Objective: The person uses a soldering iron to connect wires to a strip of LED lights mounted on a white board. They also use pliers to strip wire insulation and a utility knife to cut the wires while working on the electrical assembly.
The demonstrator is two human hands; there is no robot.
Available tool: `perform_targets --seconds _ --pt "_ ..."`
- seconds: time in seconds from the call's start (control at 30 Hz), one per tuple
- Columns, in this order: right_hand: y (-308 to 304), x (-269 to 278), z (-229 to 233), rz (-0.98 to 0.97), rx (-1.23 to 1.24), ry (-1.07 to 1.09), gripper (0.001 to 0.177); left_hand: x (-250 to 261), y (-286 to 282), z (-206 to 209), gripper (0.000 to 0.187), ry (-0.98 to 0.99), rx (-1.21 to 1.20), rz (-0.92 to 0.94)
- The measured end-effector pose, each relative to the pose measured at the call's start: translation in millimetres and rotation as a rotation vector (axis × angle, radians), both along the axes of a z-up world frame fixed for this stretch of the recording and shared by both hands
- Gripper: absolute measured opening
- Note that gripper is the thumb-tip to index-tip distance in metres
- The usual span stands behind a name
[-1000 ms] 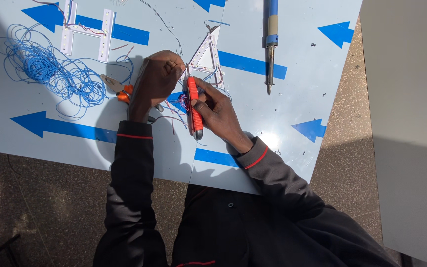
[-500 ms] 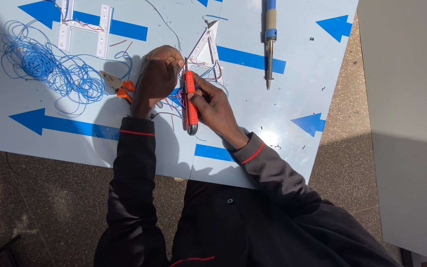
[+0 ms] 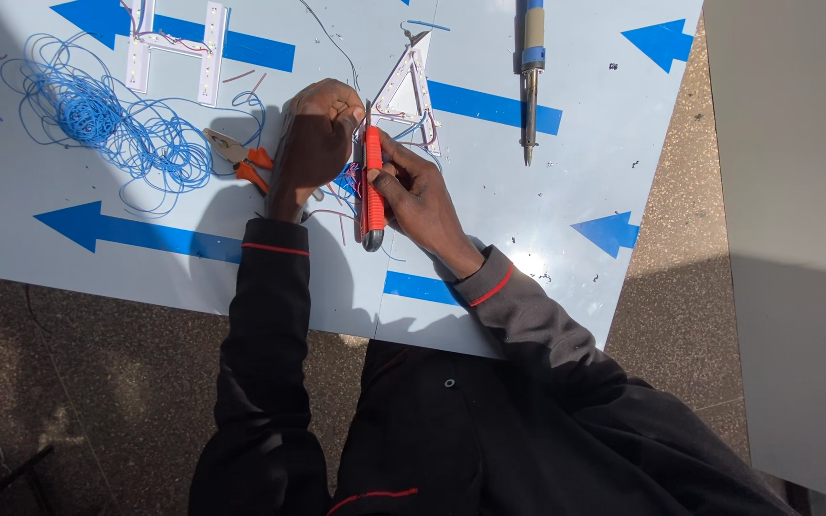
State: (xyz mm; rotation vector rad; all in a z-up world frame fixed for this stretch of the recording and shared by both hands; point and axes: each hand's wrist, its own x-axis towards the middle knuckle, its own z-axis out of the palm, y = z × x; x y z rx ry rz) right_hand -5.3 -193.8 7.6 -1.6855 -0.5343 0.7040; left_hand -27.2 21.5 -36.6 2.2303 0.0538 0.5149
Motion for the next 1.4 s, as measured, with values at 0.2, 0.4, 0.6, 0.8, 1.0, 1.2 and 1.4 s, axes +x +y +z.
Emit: perform_targets --seconds 0.2,0.4,0.6,0.8,1.0,1.2,1.4 --pt "-5 -3 5 0.003 0.062 0.056 0.062 -1 -2 -2 0.011 -0.034 -0.024 0.002" --pt "-23 -6 7 0.013 -0.015 0.155 0.066 -3 -5 -8 0.025 -0.109 0.026 -0.047" --pt "-5 12 9 0.067 0.005 0.072 0.059 -10 -10 23 0.015 0.069 -0.171 0.049" --pt "-78 -15 29 -0.024 0.137 -0.079 0.067 -16 -6 12 0.006 0.108 -0.061 0.232" --pt "-124 -4 48 0.237 -0.131 -0.462 0.050 -40 -26 38 0.024 0.062 0.371 0.166" --pt "-81 26 63 0.172 -0.106 -0.636 0.028 -26 -47 9 0.006 -0.008 0.282 0.218" --pt "0 66 15 0.134 -0.155 -0.832 0.016 -26 -56 19 0.005 -0.030 0.219 0.263"
